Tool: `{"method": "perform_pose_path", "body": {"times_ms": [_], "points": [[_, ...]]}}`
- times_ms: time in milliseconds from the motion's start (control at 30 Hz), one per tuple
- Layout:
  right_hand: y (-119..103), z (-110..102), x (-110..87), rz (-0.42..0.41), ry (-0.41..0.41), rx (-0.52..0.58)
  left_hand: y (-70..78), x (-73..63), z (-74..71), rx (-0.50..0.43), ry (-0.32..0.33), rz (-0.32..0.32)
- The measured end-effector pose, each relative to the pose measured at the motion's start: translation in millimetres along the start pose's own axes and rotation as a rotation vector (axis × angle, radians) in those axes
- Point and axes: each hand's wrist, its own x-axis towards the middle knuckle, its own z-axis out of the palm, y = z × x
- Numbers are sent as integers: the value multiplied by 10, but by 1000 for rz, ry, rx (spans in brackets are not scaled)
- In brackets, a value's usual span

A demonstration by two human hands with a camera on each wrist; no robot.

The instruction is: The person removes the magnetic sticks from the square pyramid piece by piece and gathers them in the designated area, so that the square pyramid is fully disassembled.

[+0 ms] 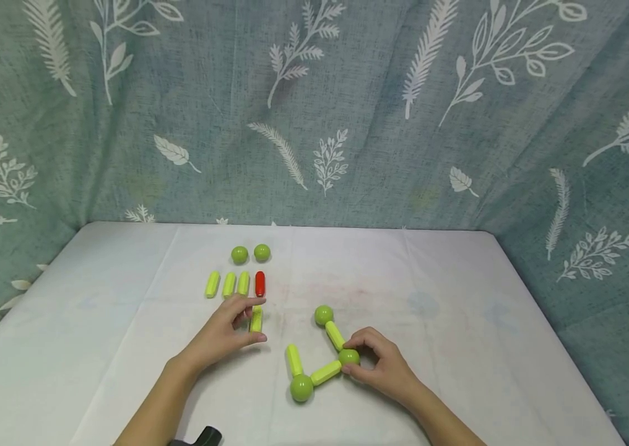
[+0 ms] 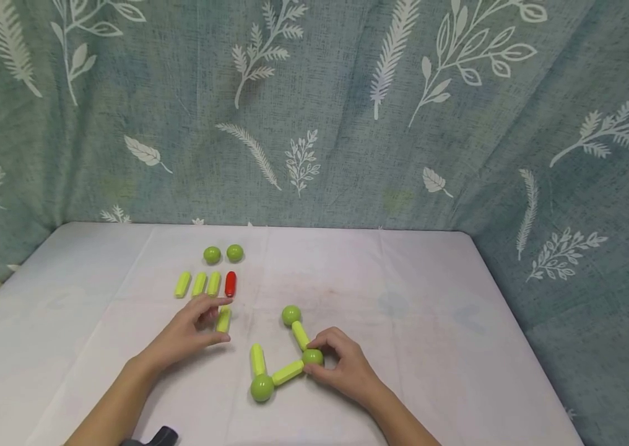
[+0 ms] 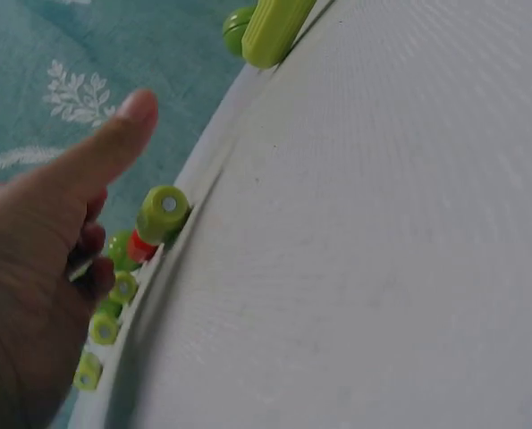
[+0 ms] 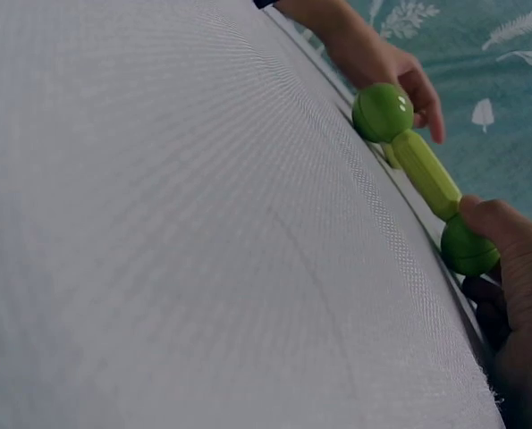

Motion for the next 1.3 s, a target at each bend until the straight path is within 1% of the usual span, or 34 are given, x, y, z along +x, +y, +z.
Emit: {"method": "perform_pose_path", "body": {"times_ms": [67,133,167,233,333,433,533,633,733,867,967,1033,1167,1233,1300], "points": [[2,4,-2,-6,0,3,65,3,10,-13,-17,94],[3,7,-3,-12,-1,7,134,9,32,-35,-57,180],[4,7,-3,-13,-1,9,175,13,45,-53,-87,214],[1,6,-3,-5,1,6,251,18,89,-78,-171,255],[-4,4,-2,11,0,-2,355,17,166,-56,-316,283],[-8,6,0,20,0,-8,423,10,225,-3,-439,280],[-6,6,2,12,4,-9,442,10,259,18,-534,269],[-2,4,2,-3,5,-11,421,9,279,8,-585,245],[-1,2,2,-7,3,-12,387,6,296,-15,-582,245],[0,1,6,-5,0,-11,367,-7,310,-32,-550,282],[1,0,8,-5,3,-11,367,-15,316,-24,-537,308],[0,0,8,-3,9,-15,369,-19,320,-13,-535,314],[-1,1,7,-18,19,-13,370,-22,331,16,-522,307],[1,5,5,-32,19,-8,370,-22,332,18,-496,299],[5,12,3,-47,16,-3,365,-23,327,9,-448,298]]}}
